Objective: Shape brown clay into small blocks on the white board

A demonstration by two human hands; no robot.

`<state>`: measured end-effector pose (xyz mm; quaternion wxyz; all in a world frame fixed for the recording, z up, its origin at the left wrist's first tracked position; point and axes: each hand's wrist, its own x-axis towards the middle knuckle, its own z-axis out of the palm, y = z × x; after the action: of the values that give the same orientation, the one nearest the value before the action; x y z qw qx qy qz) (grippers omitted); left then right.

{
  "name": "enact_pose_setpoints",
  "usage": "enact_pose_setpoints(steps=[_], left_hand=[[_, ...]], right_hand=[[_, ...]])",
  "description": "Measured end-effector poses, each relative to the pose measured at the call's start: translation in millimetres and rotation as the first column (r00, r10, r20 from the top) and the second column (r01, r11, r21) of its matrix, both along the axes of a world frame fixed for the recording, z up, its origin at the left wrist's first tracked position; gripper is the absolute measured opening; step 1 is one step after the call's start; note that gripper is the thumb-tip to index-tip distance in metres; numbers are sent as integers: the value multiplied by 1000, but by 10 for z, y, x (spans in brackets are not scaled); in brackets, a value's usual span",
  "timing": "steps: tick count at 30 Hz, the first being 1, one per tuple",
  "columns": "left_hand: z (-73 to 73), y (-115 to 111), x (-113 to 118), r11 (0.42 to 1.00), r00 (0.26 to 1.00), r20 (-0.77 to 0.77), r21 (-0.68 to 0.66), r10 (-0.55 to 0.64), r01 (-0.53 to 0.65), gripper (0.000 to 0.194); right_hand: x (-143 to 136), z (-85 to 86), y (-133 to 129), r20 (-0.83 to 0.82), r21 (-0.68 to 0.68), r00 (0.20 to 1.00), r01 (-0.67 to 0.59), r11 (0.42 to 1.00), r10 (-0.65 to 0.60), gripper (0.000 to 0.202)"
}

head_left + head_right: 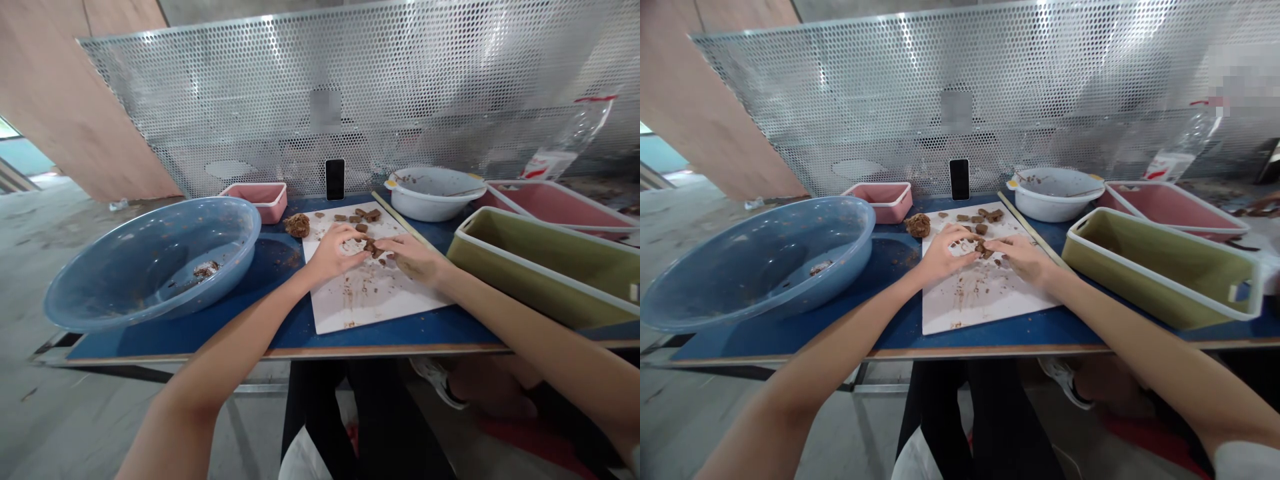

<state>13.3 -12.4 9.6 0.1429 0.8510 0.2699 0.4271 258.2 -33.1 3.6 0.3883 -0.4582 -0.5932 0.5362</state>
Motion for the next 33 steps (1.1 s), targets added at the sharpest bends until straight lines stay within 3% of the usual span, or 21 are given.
enact_pose_setpoints(steps=[15,20,33], left_hand=[[-6,-11,19,1000,998,60,20,-2,0,20],[21,-41,24,998,997,67,48,46,-49,16],[37,-53,15,966,999,20,255,40,-44,12]], right_hand=[[4,2,-9,5,-7,1000,7,1000,-7,43],[-15,38,-31,-20,-33,1000,9,999,-9,44],[-50,82,-44,-14,-42,1000,-13,999,12,42]])
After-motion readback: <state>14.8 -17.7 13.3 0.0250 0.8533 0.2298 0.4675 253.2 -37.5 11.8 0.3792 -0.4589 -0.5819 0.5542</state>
